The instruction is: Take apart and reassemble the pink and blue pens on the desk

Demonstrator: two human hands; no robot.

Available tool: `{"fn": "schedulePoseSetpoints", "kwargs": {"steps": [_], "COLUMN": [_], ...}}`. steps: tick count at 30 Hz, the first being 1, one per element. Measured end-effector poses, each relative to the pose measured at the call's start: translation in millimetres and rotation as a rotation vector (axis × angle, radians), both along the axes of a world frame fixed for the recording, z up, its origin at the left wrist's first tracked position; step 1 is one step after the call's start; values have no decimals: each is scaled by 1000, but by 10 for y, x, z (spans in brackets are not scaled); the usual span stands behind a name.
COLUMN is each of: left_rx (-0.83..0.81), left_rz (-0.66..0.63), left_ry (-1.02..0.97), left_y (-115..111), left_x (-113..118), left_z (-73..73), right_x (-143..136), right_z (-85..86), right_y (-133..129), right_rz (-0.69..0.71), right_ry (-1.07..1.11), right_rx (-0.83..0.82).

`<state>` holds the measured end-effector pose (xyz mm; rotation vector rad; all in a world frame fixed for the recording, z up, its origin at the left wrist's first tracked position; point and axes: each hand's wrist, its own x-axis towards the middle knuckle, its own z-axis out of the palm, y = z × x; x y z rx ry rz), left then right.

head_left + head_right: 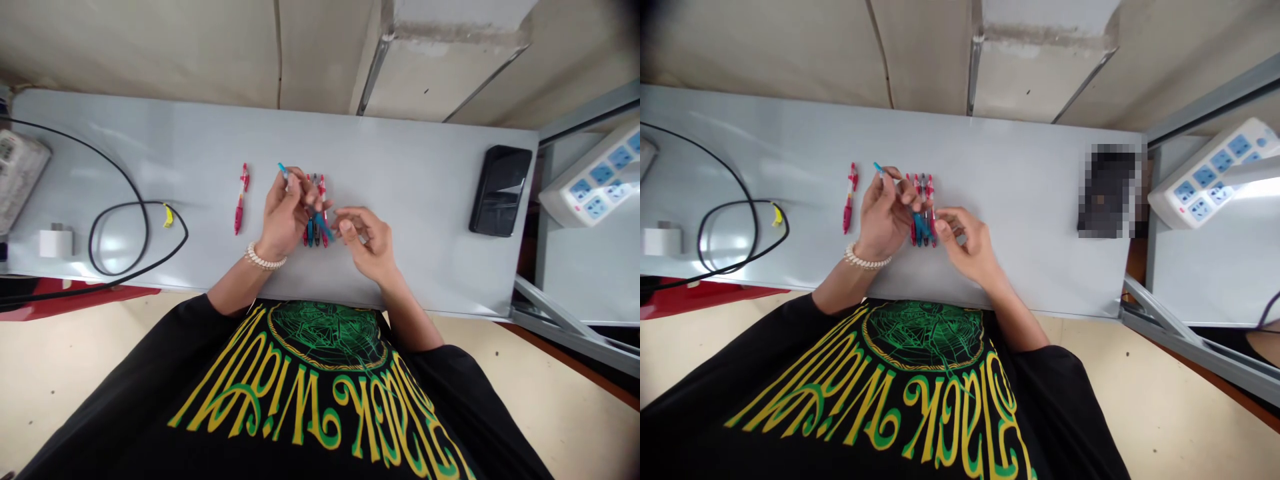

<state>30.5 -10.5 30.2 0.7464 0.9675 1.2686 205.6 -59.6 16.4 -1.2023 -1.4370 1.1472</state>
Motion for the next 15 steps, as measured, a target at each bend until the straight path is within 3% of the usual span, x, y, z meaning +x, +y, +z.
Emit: {"fn": "schedulePoseSetpoints", "kwargs": {"steps": [7, 11, 15], "left_rx": [-193, -175, -208], "left_rz": [-50, -84, -78], "left_ry": [18, 54, 89], "left_y": [168, 203, 199], "left_x": [-454, -627, -660], "left_z": [71, 67, 163], "right_x": [81, 78, 61], "right_z": [-48, -100, -128], "right_y": [37, 34, 27], "right_rz": [-124, -94, -29], "right_ry": [-133, -194, -258], "right_rx": [91, 155, 195]}}
